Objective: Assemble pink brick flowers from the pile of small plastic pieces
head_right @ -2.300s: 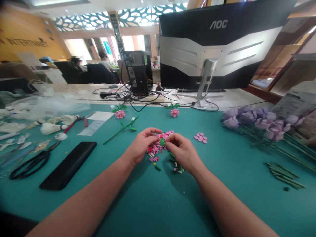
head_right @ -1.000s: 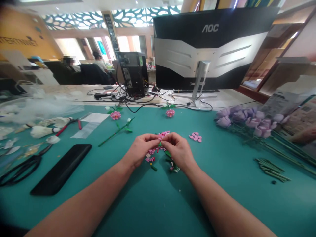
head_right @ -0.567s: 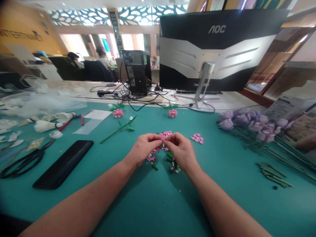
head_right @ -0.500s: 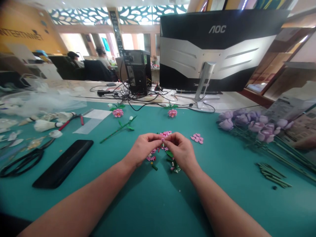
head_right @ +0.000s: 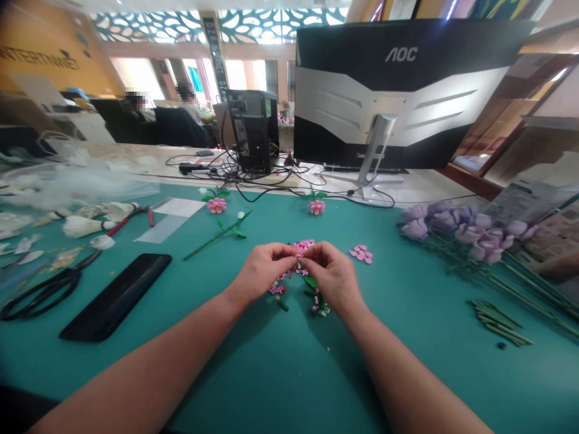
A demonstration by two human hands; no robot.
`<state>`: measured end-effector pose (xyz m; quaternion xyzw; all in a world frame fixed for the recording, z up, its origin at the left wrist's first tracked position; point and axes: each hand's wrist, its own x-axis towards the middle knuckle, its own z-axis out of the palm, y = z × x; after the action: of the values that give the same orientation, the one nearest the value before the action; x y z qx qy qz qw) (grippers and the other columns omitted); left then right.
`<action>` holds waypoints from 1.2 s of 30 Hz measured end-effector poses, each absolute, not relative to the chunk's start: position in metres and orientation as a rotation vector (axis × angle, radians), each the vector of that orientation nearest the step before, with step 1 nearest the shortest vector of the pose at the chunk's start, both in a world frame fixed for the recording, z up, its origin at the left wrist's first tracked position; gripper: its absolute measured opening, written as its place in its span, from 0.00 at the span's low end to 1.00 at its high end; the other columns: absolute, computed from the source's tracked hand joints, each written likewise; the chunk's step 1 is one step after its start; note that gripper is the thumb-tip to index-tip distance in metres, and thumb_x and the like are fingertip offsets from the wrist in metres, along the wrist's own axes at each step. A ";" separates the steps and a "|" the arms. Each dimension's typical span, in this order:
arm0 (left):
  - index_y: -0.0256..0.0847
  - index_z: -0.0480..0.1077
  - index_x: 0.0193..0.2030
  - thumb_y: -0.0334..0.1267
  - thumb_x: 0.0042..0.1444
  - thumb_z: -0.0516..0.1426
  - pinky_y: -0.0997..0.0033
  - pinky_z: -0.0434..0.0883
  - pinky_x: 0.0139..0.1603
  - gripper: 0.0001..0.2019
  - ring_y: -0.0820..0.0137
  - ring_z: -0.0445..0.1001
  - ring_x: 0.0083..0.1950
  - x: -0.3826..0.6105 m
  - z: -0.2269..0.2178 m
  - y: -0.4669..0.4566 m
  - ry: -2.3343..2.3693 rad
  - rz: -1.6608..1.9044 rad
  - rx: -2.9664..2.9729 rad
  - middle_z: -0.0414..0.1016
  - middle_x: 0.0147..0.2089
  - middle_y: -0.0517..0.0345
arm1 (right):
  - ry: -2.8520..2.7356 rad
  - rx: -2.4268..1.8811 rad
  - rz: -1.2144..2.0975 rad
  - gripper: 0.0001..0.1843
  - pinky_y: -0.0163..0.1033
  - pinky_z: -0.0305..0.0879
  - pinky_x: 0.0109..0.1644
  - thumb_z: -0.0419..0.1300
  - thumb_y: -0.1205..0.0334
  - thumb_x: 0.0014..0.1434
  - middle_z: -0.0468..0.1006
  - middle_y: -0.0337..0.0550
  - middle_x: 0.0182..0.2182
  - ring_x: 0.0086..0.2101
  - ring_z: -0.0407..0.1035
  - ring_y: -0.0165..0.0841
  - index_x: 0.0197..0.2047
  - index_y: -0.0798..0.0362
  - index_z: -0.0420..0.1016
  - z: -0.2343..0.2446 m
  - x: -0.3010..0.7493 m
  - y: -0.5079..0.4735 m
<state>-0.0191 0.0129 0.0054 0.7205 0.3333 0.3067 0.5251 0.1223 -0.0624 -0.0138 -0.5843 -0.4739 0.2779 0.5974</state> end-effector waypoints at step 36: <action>0.35 0.73 0.35 0.36 0.49 0.60 0.72 0.70 0.34 0.08 0.72 0.72 0.32 -0.017 0.003 0.013 0.768 0.754 1.614 0.76 0.31 0.54 | -1.163 -1.392 0.605 0.10 0.40 0.68 0.38 0.63 0.56 0.54 0.79 0.43 0.31 0.33 0.72 0.35 0.37 0.52 0.77 -0.018 0.116 -0.064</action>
<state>-0.0169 0.0132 0.0027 0.6864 0.3265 0.3204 0.5653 0.1159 -0.0639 -0.0177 -0.5949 -0.4967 0.2585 0.5767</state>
